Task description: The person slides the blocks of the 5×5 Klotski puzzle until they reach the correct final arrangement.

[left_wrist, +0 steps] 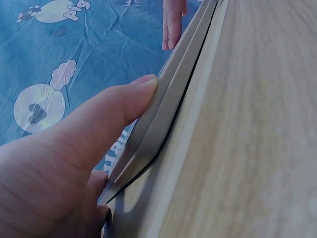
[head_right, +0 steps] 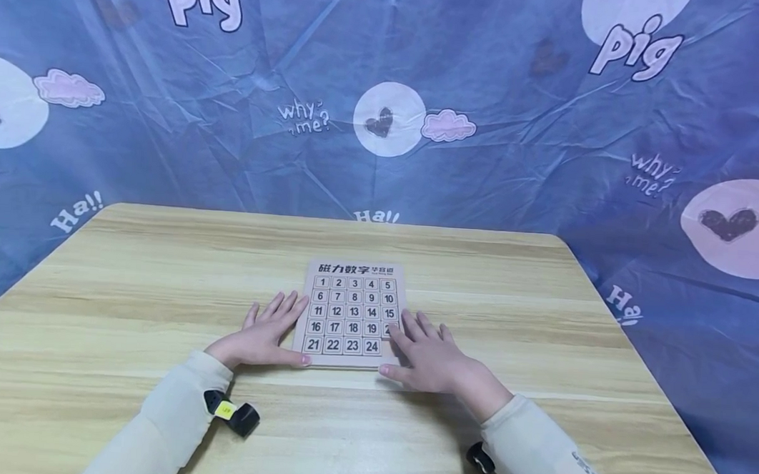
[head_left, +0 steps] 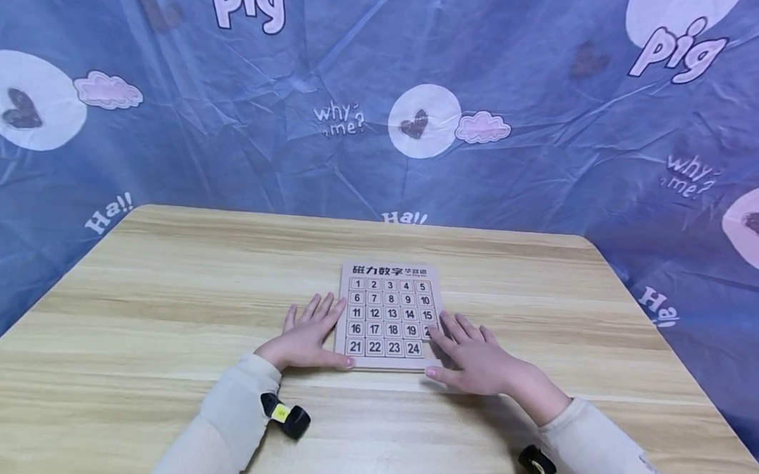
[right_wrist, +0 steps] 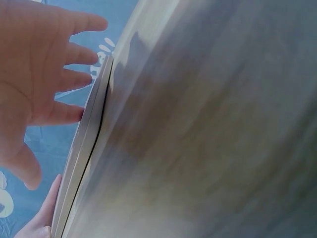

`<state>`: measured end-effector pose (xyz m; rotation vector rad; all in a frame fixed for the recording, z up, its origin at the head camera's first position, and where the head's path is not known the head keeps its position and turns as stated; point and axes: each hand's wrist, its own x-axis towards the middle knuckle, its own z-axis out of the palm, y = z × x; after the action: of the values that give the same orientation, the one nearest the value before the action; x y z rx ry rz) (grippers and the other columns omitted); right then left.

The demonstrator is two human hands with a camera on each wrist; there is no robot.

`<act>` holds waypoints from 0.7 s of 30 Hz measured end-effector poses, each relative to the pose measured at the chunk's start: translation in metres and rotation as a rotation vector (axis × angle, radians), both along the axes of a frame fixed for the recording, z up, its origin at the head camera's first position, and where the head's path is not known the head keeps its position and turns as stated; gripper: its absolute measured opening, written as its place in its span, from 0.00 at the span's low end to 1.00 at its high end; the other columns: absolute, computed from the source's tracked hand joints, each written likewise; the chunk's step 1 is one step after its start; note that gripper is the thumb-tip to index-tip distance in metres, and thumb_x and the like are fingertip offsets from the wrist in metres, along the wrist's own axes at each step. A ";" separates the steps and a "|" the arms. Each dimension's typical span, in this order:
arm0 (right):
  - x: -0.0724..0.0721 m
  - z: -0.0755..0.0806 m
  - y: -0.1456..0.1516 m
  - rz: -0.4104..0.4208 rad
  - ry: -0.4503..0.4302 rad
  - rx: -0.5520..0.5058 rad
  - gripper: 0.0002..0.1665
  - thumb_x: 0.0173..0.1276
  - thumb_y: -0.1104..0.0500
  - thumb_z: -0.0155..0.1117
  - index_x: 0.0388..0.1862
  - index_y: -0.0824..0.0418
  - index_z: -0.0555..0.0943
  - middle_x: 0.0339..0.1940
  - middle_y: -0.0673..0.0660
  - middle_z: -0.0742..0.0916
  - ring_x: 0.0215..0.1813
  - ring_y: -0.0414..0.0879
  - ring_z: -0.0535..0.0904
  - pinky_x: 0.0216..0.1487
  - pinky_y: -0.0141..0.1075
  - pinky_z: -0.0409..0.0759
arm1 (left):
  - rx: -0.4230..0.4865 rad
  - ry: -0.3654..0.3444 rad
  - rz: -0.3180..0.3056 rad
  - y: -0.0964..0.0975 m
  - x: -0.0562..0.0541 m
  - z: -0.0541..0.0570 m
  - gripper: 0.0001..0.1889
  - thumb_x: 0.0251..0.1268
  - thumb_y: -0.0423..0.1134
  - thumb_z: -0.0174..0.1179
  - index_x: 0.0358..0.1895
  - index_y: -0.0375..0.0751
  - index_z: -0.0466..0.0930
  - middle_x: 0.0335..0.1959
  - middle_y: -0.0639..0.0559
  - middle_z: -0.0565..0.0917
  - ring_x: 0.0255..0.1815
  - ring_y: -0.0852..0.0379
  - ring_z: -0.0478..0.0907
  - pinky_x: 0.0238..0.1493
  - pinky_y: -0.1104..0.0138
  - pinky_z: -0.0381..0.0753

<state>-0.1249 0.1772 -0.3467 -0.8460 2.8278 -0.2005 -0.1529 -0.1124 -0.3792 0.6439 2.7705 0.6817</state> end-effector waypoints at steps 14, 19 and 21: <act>-0.011 0.004 -0.014 -0.021 0.061 -0.053 0.42 0.60 0.36 0.46 0.66 0.60 0.55 0.66 0.65 0.54 0.64 0.62 0.45 0.55 0.62 0.45 | -0.009 -0.045 0.037 0.006 -0.005 0.010 0.57 0.33 0.64 0.62 0.67 0.41 0.43 0.66 0.38 0.43 0.65 0.41 0.34 0.56 0.45 0.27; -0.023 0.015 -0.033 -0.042 0.087 -0.063 0.42 0.61 0.37 0.45 0.67 0.59 0.50 0.66 0.63 0.53 0.65 0.61 0.44 0.56 0.61 0.42 | 0.004 0.038 0.051 0.016 -0.008 0.026 0.53 0.41 0.63 0.59 0.67 0.41 0.42 0.66 0.38 0.42 0.65 0.42 0.35 0.56 0.45 0.25; -0.028 0.020 -0.040 -0.057 0.107 -0.070 0.42 0.62 0.37 0.44 0.68 0.57 0.49 0.67 0.62 0.52 0.65 0.60 0.44 0.56 0.61 0.41 | 0.015 0.108 0.063 0.022 -0.011 0.032 0.50 0.45 0.63 0.56 0.67 0.41 0.41 0.66 0.40 0.40 0.65 0.43 0.34 0.55 0.46 0.22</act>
<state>-0.1534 0.1373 -0.3268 -0.8142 2.9628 -0.2713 -0.1636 -0.0905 -0.3470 0.6158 2.8988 0.7012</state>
